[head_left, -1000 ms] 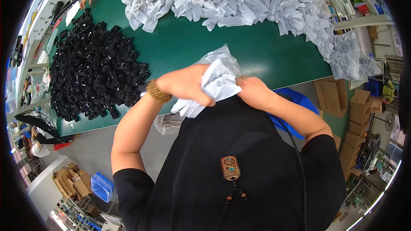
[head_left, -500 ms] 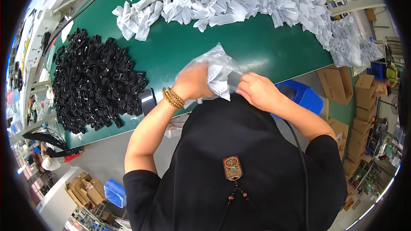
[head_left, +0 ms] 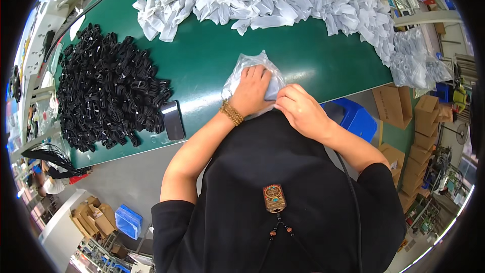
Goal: The person is putting white components into clear plastic bags on a workbench in a factory.
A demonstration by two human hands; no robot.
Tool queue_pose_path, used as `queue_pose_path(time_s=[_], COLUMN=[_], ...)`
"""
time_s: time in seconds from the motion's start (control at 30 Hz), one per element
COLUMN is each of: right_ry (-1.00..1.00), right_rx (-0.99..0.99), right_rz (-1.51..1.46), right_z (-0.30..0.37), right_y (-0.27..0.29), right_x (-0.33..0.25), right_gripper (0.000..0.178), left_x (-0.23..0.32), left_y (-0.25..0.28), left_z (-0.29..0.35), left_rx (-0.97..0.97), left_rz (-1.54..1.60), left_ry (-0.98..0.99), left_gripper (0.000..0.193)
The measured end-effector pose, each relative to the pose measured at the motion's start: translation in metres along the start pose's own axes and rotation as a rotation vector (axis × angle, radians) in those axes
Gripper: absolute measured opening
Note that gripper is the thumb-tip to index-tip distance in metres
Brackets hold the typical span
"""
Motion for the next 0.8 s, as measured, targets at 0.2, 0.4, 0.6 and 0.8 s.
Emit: queue_pose_path(time_s=[0.2,0.4,0.6,0.8], right_ry=[0.131,-0.376,0.004,-0.162], right_rx=[-0.205,0.025,0.195,-0.343], right_rz=[-0.173,-0.393,0.435,0.404], right_z=[-0.012,-0.060,-0.085,-0.085], right_y=[0.003,0.012,-0.071,-0.087], right_x=[0.007,0.112,0.253,0.249], right_gripper=[0.012,0.022,0.034,0.020], left_x=[-0.010,-0.013,-0.153,-0.279], left_y=[-0.027,0.035,0.063,0.041], left_z=[-0.004,0.014,0.002,-0.045], left_rx=[0.148,0.249,0.621,0.634], left_rz=[0.040,0.205,0.599,-0.126], left_ry=[-0.052,0.054,0.620,0.701], left_gripper=[0.084,0.066,0.031,0.066])
Point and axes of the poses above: each hand's wrist, its own z-axis away from the middle knuckle, its own y-axis out of the back of the hand, x = y × z, the point moved 2 cm from there along -z, towards the middle knuckle, and after that the axes turned 8 degrees about y, right-handed, at the moved point
